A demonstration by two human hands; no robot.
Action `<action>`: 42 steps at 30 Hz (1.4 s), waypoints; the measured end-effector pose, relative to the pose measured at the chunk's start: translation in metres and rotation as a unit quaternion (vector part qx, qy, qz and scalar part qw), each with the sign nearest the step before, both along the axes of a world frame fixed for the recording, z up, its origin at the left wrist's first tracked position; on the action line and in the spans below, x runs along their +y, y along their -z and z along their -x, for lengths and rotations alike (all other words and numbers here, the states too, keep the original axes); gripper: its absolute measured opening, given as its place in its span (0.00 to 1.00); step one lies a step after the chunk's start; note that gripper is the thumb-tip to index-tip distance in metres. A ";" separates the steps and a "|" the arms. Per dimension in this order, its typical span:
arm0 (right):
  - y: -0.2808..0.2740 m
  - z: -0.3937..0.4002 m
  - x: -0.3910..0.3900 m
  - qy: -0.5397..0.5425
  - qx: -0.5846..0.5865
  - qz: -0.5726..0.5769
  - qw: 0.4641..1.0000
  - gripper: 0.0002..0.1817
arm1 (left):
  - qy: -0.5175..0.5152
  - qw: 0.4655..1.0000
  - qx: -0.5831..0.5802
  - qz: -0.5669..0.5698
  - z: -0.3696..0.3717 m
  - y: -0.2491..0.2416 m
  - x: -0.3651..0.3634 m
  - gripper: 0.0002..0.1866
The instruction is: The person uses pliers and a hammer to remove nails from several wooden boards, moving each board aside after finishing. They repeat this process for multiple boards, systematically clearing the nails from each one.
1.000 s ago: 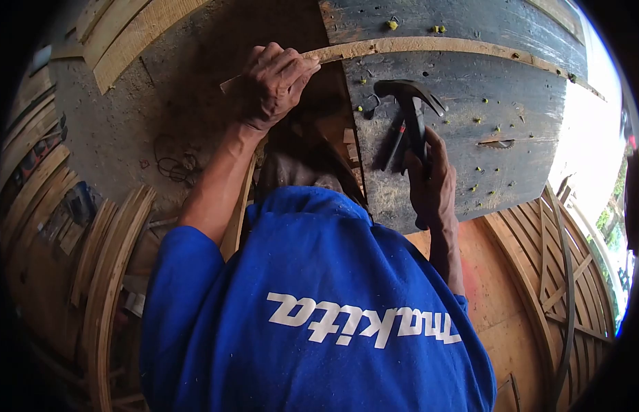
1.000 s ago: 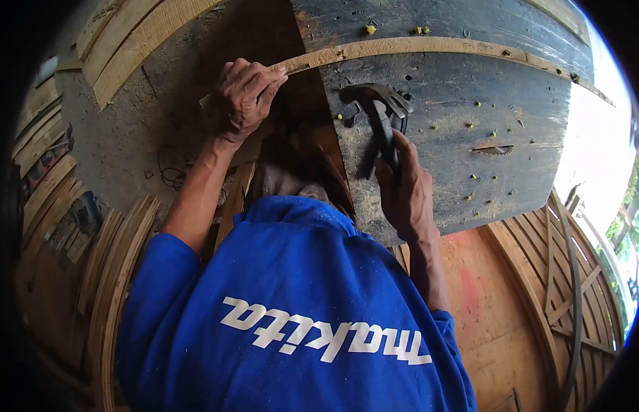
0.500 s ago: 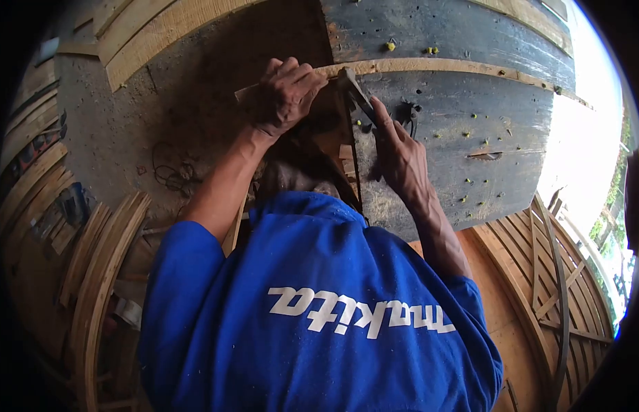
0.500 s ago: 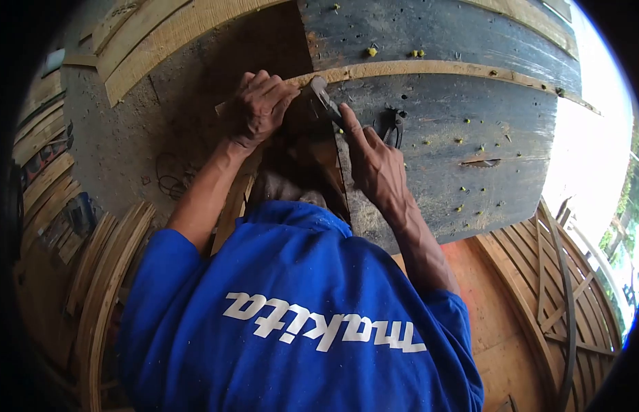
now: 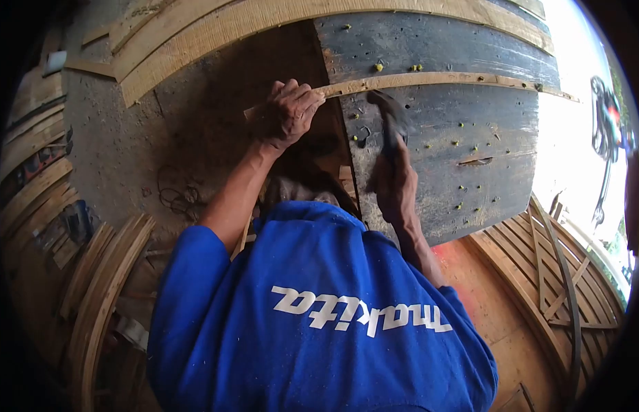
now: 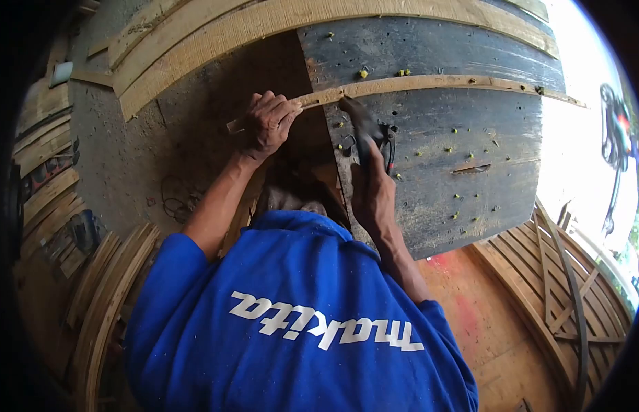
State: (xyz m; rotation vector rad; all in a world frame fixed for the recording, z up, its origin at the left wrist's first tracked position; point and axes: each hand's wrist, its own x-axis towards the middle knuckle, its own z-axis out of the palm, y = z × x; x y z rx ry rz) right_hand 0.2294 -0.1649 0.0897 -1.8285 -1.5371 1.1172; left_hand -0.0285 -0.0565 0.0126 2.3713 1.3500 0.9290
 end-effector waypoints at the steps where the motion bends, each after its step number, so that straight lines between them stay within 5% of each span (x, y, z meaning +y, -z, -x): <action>1: 0.001 -0.007 -0.007 0.003 0.001 -0.008 1.000 0.27 | 0.003 1.000 0.001 -0.008 -0.001 0.001 0.000 0.03; 7: 0.016 -0.062 -0.050 0.150 -0.060 -0.055 0.985 0.24 | -0.043 0.996 -0.067 0.049 -0.013 -0.005 0.002 0.06; 13: 0.028 -0.096 -0.092 0.243 -0.155 0.030 0.957 0.29 | -0.055 0.998 0.027 0.002 -0.047 -0.052 0.013 0.08; 16: 0.067 -0.114 -0.113 0.270 -0.207 -0.039 0.939 0.32 | -0.091 0.984 -0.146 0.050 -0.053 -0.061 0.026 0.05; 21: 0.090 -0.136 -0.127 0.304 -0.227 -0.056 0.923 0.31 | -0.206 0.937 -0.206 0.193 -0.007 -0.042 0.031 0.15; 23: 0.085 -0.138 -0.128 0.239 -0.369 -0.098 0.893 0.31 | -0.194 0.964 -0.044 0.176 0.039 -0.026 0.027 0.16; 29: 0.064 -0.076 -0.090 0.088 -0.241 -0.045 0.966 0.40 | -0.172 0.970 0.013 0.174 0.143 0.020 -0.024 0.13; 31: 0.070 -0.054 -0.076 0.062 -0.245 -0.009 0.968 0.49 | -0.159 0.950 -0.128 0.235 0.154 0.040 -0.045 0.25; 32: 0.075 -0.044 -0.070 0.055 -0.277 0.009 0.959 0.53 | -0.139 0.957 -0.053 0.247 0.159 0.039 -0.055 0.36; 34: 0.080 -0.038 -0.058 0.050 -0.289 0.087 0.952 0.58 | -0.133 0.957 -0.035 0.254 0.149 0.043 -0.064 0.38; 37: 0.089 -0.044 -0.052 0.051 -0.292 0.106 0.949 0.55 | -0.132 0.953 -0.051 0.269 0.125 0.045 -0.059 0.39; 42: 0.087 -0.058 -0.054 0.098 -0.221 0.079 0.967 0.37 | -0.095 0.956 -0.126 0.245 0.107 0.067 -0.037 0.28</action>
